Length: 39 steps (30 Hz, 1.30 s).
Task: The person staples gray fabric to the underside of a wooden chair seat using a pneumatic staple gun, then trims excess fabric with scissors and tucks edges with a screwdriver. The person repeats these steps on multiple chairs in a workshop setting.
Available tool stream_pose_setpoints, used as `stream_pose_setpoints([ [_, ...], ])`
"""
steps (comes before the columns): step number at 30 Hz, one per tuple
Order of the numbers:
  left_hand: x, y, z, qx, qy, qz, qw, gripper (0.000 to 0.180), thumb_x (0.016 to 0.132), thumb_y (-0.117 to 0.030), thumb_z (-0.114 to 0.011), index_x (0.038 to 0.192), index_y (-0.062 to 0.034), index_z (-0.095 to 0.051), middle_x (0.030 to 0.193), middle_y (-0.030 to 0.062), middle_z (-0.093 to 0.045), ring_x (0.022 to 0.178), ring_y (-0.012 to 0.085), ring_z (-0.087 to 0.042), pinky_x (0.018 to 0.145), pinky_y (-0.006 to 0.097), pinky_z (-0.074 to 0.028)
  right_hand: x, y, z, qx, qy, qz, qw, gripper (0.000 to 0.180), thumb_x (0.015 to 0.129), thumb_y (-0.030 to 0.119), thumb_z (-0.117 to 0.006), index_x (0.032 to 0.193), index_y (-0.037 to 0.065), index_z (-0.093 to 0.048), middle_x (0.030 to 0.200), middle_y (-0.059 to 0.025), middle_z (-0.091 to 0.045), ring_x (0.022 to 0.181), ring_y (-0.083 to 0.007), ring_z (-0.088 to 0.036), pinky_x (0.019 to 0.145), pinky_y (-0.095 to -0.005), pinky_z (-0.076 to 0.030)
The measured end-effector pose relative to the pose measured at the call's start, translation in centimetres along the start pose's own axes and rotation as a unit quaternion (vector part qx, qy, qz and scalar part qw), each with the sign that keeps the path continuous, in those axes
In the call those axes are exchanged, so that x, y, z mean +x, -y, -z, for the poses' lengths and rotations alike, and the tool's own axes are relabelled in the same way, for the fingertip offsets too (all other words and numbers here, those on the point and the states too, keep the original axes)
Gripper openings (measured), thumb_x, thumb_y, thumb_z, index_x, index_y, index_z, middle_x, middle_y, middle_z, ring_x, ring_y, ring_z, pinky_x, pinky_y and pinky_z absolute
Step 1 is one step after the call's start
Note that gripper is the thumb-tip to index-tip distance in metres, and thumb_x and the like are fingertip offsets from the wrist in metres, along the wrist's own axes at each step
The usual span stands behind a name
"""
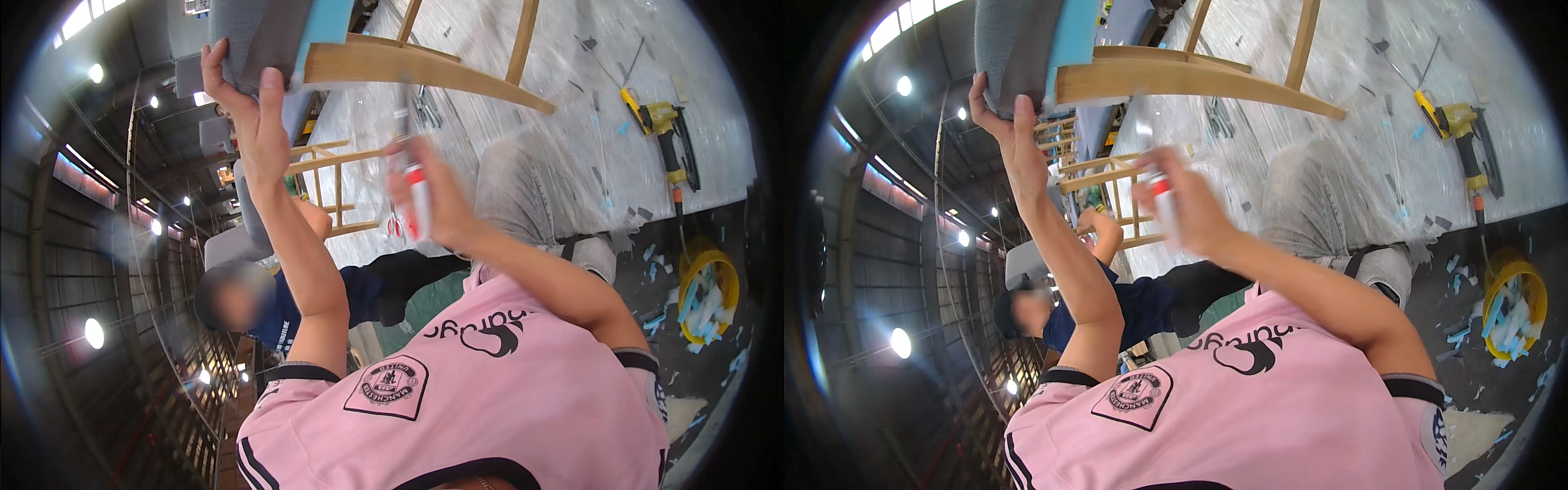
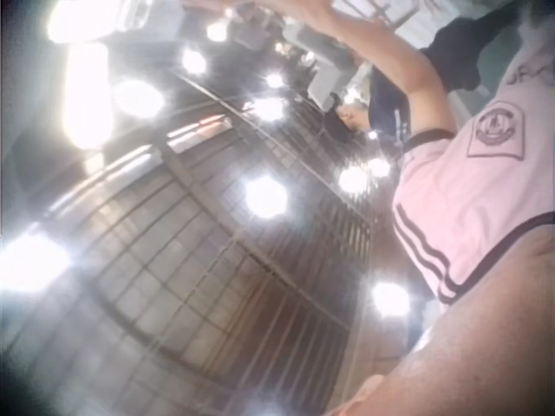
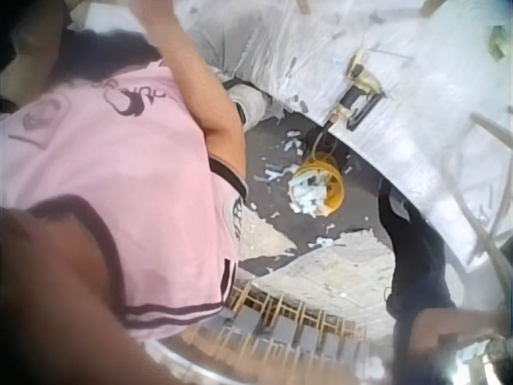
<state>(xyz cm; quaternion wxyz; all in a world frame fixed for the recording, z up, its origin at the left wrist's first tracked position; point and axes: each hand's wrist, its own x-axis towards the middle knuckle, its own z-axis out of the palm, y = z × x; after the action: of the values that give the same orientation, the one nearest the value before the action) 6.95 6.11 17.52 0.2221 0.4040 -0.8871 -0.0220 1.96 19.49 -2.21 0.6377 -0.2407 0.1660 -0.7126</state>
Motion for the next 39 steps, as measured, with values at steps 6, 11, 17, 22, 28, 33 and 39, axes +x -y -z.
stream_pose_setpoints([
  [6, -0.3, 1.1, 1.6, 0.013, 0.048, -0.001, 0.999, 0.12, 0.071, -0.067, -0.084, 0.16, -0.0188, -0.019, 0.168, 0.0205, -0.003, 0.156, 0.0367, -0.015, 0.122, 0.05, -0.024, 1.5, 1.1, -8.1, 0.023, 0.034, 0.025, 0.999, 0.051, 0.109, 0.052, -0.041, 0.127, 0.004, -0.042, 0.078, -0.008, -0.053, 0.067, -0.0151, -0.05, 0.063, -0.0326, -0.041],
  [11, -0.2, 0.8, 1.4, 0.002, 0.048, 0.001, 0.999, 0.125, 0.065, -0.064, -0.089, 0.159, -0.0189, -0.02, 0.168, 0.0217, -0.003, 0.156, 0.038, -0.012, 0.122, 0.051, -0.025, 2.4, 0.7, -10.0, 0.025, 0.003, 0.068, 0.997, 0.051, 0.109, 0.051, -0.042, 0.128, 0.004, -0.039, 0.076, -0.0092, -0.054, 0.066, -0.0171, -0.051, 0.062, -0.0351, -0.042],
  [17, -0.5, 0.5, 1.1, 0.021, 0.03, -0.003, 0.999, 0.127, 0.063, -0.063, -0.089, 0.16, -0.0206, -0.019, 0.168, 0.0201, -0.005, 0.153, 0.0393, -0.019, 0.122, 0.05, -0.026, 3.7, 0.7, -10.5, 0.02, 0.002, 0.074, 0.997, 0.053, 0.109, 0.051, -0.042, 0.127, 0.002, -0.035, 0.078, -0.0101, -0.055, 0.068, -0.0186, -0.054, 0.064, -0.0359, -0.045],
  [22, -0.3, 0.6, 1.1, 0.022, 0.024, -0.019, 0.999, 0.127, 0.063, -0.062, -0.09, 0.16, -0.0202, -0.02, 0.168, 0.02, -0.004, 0.153, 0.0391, -0.02, 0.121, 0.05, -0.028, 3.5, 0.3, -10.4, -0.007, -0.008, 0.087, 0.996, 0.053, 0.108, 0.052, -0.041, 0.126, 0.002, -0.034, 0.079, -0.0105, -0.056, 0.071, -0.0197, -0.058, 0.065, -0.0366, -0.047],
  [28, -0.2, 1.0, 0.9, -0.021, 0.029, -0.017, 0.999, 0.123, 0.064, -0.055, -0.093, 0.158, -0.0185, -0.023, 0.167, 0.0201, -0.001, 0.153, 0.0369, -0.018, 0.119, 0.049, -0.031, 4.1, 0.2, -10.4, -0.006, 0.0, 0.06, 0.998, 0.052, 0.109, 0.05, -0.042, 0.126, 0.002, -0.034, 0.078, -0.0117, -0.057, 0.069, -0.0206, -0.059, 0.065, -0.0371, -0.046],
  [33, -0.4, 0.5, 1.0, -0.025, 0.024, -0.002, 0.999, 0.122, 0.064, -0.053, -0.093, 0.158, -0.0185, -0.024, 0.167, 0.0182, -0.001, 0.153, 0.0363, -0.019, 0.119, 0.048, -0.032, 4.5, 1.3, -10.5, -0.052, -0.035, 0.085, 0.994, 0.051, 0.109, 0.047, -0.043, 0.127, 0.0, -0.035, 0.075, -0.0164, -0.057, 0.065, -0.0258, -0.059, 0.061, -0.0401, -0.044],
  [39, -0.3, 0.0, 1.3, -0.039, 0.023, -0.011, 0.999, 0.12, 0.068, -0.069, -0.083, 0.159, -0.0179, -0.024, 0.168, 0.0176, -0.002, 0.154, 0.0366, -0.016, 0.119, 0.05, -0.03, 4.7, 1.5, -10.8, -0.056, -0.048, 0.099, 0.992, 0.053, 0.109, 0.049, -0.043, 0.125, -0.001, -0.038, 0.071, -0.0171, -0.056, 0.061, -0.0286, -0.058, 0.058, -0.0413, -0.043],
])
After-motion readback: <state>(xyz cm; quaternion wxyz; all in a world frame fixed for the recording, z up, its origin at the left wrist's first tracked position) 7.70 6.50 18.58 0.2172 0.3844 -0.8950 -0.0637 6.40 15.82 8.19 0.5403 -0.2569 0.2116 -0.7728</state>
